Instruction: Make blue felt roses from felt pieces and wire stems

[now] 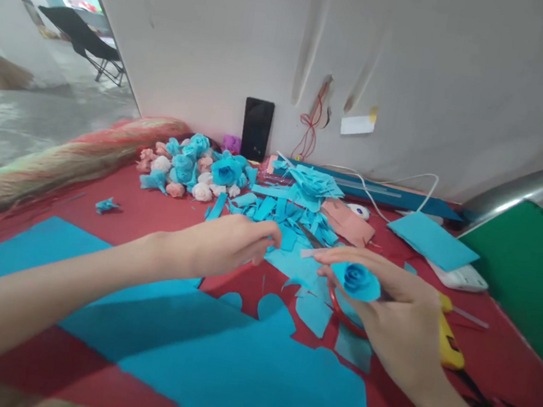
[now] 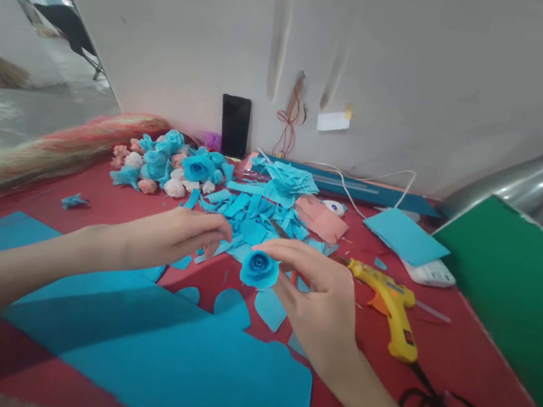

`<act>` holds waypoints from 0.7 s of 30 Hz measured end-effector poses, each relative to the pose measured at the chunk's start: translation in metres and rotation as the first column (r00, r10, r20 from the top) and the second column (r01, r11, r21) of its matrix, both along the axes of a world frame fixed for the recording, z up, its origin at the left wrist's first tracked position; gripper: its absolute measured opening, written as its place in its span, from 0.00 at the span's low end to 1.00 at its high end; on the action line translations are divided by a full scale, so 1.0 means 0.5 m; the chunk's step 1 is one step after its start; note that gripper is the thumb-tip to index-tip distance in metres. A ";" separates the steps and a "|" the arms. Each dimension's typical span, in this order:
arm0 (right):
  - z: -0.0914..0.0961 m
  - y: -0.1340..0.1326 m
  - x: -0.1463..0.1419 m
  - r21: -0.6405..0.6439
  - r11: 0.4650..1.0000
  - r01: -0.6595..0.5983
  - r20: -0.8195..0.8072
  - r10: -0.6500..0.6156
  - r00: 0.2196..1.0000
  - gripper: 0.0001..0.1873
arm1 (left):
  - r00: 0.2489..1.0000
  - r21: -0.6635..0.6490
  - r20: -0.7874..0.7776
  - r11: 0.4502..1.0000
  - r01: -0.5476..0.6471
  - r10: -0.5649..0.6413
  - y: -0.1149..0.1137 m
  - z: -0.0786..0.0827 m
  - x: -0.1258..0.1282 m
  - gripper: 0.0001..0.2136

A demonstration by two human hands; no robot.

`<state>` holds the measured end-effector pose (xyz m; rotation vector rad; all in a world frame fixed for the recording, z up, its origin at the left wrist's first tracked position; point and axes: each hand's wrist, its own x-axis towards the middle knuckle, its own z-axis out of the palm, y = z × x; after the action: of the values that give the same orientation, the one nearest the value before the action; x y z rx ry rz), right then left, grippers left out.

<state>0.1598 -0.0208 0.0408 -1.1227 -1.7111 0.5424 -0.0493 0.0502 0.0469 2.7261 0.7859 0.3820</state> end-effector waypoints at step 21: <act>-0.042 0.031 -0.010 -0.734 0.655 -0.178 -0.047 0.214 0.976 0.11 | 0.983 -0.155 -0.070 0.975 0.160 -0.173 -0.025 -0.098 -0.066 0.08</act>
<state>0.1548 -0.0051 0.0198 -1.5092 -1.6910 1.4608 -0.0826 0.0379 -0.0020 2.6556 0.5746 0.1675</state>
